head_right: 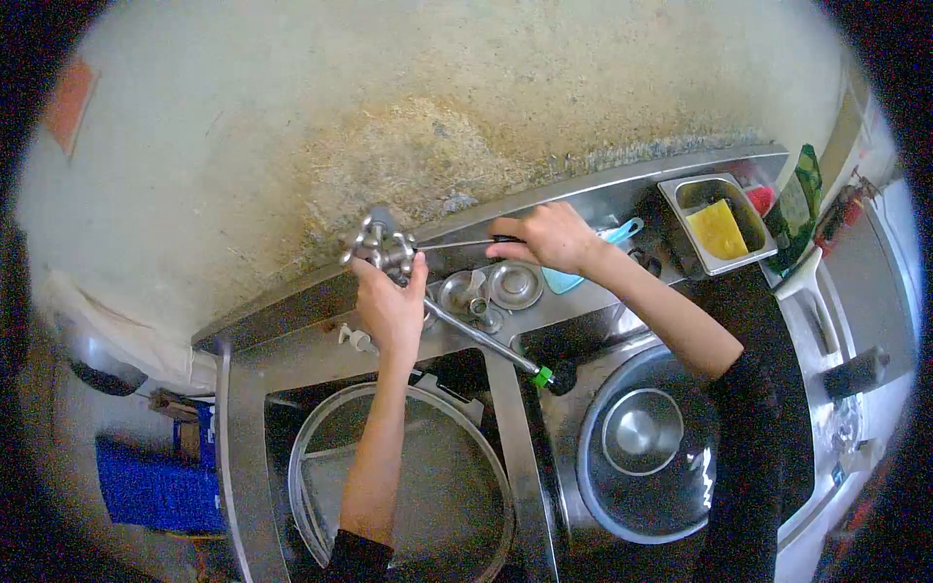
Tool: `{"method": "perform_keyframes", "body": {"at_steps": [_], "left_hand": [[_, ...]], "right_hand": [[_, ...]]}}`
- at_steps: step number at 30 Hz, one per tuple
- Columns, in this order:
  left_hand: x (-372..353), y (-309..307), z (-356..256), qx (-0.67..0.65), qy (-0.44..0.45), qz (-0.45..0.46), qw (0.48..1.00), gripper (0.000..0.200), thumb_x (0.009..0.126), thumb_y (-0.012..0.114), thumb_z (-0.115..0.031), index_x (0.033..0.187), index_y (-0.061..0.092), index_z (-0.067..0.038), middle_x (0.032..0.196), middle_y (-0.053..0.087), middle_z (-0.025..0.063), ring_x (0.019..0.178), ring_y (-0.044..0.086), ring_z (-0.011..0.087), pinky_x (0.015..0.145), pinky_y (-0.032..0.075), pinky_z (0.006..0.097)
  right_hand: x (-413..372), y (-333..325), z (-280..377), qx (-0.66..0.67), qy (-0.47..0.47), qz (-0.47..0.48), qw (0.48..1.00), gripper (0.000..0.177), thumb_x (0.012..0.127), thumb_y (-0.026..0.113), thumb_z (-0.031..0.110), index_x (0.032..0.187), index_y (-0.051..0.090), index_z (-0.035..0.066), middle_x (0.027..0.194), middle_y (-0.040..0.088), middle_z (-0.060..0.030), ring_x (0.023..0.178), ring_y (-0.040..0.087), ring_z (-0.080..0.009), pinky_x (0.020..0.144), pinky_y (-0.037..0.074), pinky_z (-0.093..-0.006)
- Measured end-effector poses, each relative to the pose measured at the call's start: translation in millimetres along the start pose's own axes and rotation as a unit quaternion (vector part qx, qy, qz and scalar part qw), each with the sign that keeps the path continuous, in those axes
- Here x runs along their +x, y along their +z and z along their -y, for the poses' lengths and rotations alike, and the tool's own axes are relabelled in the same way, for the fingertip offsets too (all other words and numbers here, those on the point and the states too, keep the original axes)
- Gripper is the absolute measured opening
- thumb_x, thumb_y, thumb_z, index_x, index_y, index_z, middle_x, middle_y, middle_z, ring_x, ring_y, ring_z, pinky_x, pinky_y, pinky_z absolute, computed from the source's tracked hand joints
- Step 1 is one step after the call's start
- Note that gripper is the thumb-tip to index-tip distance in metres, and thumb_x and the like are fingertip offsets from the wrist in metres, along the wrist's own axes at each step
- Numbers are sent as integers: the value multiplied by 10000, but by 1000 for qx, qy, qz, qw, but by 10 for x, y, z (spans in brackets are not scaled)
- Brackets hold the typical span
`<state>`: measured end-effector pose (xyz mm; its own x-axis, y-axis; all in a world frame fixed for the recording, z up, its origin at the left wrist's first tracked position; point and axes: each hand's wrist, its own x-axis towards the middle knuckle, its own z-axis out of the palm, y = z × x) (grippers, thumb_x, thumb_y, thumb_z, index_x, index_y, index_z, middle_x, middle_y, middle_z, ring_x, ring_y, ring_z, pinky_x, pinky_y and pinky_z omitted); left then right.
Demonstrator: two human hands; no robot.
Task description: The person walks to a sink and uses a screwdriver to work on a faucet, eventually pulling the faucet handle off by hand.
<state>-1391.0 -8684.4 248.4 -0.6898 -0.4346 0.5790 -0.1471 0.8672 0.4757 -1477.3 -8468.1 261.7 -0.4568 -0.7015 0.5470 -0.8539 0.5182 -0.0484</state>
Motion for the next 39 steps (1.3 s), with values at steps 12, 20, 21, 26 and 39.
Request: {"method": "perform_keyframes", "body": {"at_steps": [12,20,21,26,39], "left_hand": [[3,2,-16,10,-13,3,1000,630,725,703,-431,1014,420,53,805,599,239,739,606,414,641,482,464],[4,19,-8,-3,-1,-36,999,646,701,712,-432,1010,434,63,756,605,256,708,604,432,645,478,485],[4,26,-16,-7,9,-46,999,647,697,715,-427,1013,435,63,759,607,256,713,606,430,647,480,482],[4,-52,-111,-15,-42,-7,999,627,688,724,-406,1017,448,50,795,616,249,744,608,428,667,479,482],[17,-7,-85,-19,-43,-19,999,610,686,730,-418,976,449,39,759,623,242,715,618,418,653,489,488]], "right_hand": [[136,-264,40,52,109,188,975,486,862,440,576,928,636,136,758,638,-176,746,613,-392,672,488,-483],[184,-303,24,99,105,194,970,510,860,440,587,938,646,128,770,640,-183,789,616,-389,704,486,-480],[191,-311,36,97,106,195,970,510,860,440,587,938,646,128,770,640,-183,789,616,-389,704,486,-480],[35,-236,121,112,144,179,967,501,837,481,595,955,654,141,770,642,-188,789,619,-389,697,491,-482],[-781,-50,-121,-40,299,137,943,347,772,638,414,1028,638,179,817,667,-137,768,645,-332,666,519,-445]]}}
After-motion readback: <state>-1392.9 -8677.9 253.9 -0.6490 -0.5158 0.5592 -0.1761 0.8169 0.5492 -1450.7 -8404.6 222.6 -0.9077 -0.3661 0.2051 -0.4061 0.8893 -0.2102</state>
